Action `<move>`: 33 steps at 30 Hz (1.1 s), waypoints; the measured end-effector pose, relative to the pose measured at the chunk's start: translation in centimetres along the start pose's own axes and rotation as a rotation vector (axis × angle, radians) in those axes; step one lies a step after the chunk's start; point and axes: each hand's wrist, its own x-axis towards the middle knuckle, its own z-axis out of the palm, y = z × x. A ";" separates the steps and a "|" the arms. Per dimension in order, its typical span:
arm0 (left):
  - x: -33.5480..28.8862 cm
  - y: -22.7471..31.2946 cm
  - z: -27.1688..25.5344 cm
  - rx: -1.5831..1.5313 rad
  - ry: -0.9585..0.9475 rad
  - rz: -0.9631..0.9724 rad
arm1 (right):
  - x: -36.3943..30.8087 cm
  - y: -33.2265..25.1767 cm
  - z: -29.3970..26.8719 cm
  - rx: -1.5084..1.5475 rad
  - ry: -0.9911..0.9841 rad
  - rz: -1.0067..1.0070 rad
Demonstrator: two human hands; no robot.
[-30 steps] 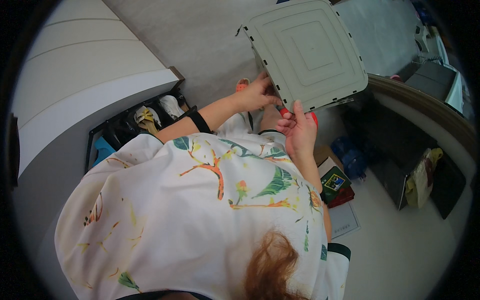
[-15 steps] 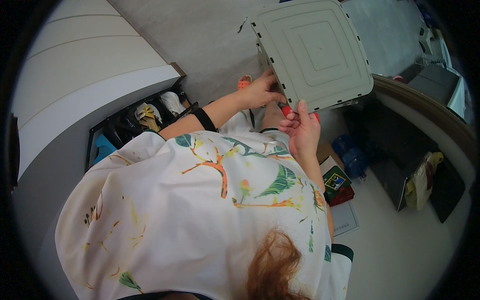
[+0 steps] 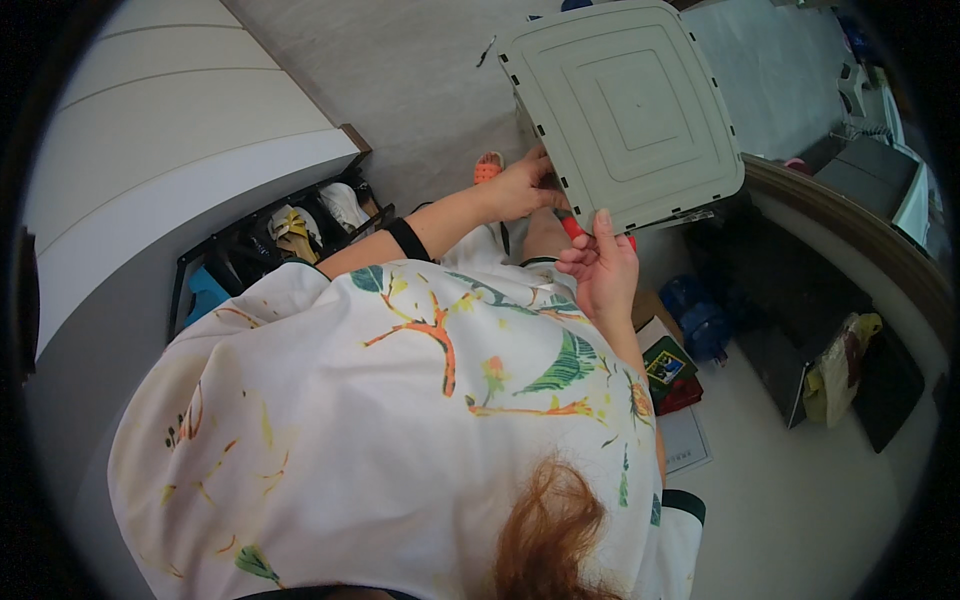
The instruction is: The person unboxes a modular shelf component, removes a pair of shoes from inside it, and proceeds to assemble the interlocking shelf panels on the floor.
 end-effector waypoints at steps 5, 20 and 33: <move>-0.3 0.2 -0.6 0.051 -0.024 -0.056 | 0.4 0.1 -0.2 0.009 0.000 0.014; -0.6 0.8 -0.6 0.132 -0.005 -0.008 | 0.1 -0.4 0.3 -0.269 0.040 0.016; -3.3 10.3 0.9 -0.045 0.168 -0.217 | -0.5 -1.5 0.8 -0.364 0.100 0.091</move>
